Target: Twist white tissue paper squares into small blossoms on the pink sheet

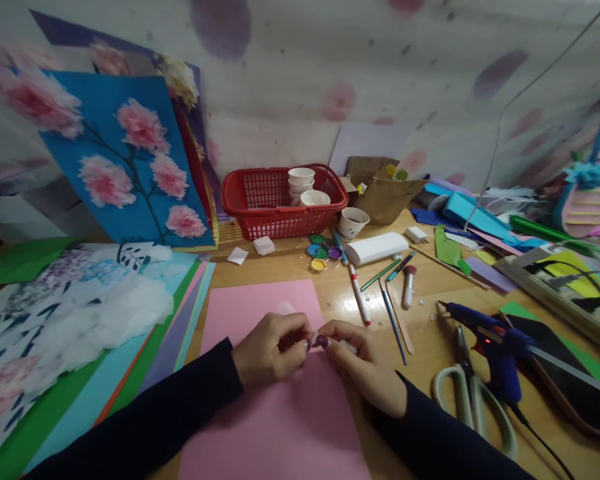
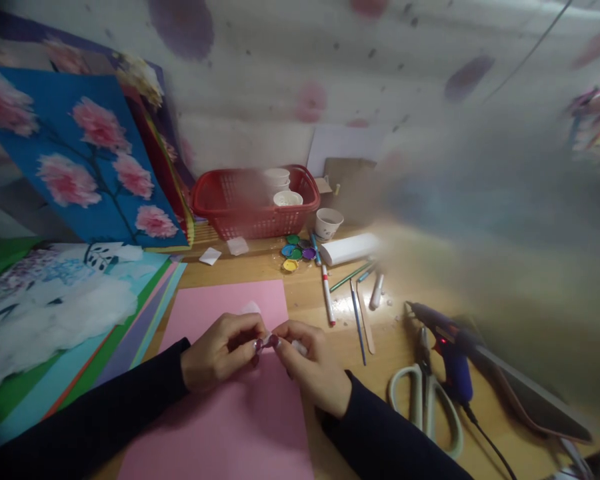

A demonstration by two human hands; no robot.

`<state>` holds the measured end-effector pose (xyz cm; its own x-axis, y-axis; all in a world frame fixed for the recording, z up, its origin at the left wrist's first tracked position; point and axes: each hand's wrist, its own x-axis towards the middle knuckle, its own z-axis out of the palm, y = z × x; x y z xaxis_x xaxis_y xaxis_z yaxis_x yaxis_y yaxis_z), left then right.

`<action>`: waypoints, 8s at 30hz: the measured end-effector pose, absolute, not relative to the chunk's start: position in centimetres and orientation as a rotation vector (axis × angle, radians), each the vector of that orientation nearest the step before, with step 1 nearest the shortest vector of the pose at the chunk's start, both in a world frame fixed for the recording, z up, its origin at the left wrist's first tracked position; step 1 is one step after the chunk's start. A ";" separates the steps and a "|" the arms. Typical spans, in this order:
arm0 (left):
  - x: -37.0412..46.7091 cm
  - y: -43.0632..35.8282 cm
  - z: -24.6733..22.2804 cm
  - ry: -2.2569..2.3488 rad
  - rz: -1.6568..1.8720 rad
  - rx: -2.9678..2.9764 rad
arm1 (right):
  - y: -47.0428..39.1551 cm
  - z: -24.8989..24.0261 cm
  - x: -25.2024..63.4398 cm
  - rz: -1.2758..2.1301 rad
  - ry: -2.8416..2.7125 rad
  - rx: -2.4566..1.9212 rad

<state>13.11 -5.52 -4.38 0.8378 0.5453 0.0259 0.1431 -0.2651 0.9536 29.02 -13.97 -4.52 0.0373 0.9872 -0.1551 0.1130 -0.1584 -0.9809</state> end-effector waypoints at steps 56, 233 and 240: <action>13.4 -4.5 -4.3 0.687 0.511 1.662 | -13.7 -5.2 29.0 1.159 -1.217 -1.423; 13.4 -5.1 -4.0 0.657 1.065 2.218 | -13.2 -4.7 29.2 1.160 -0.938 -1.442; 13.7 -5.3 -4.6 0.698 1.130 2.221 | -13.2 -4.4 28.9 1.141 -0.977 -1.464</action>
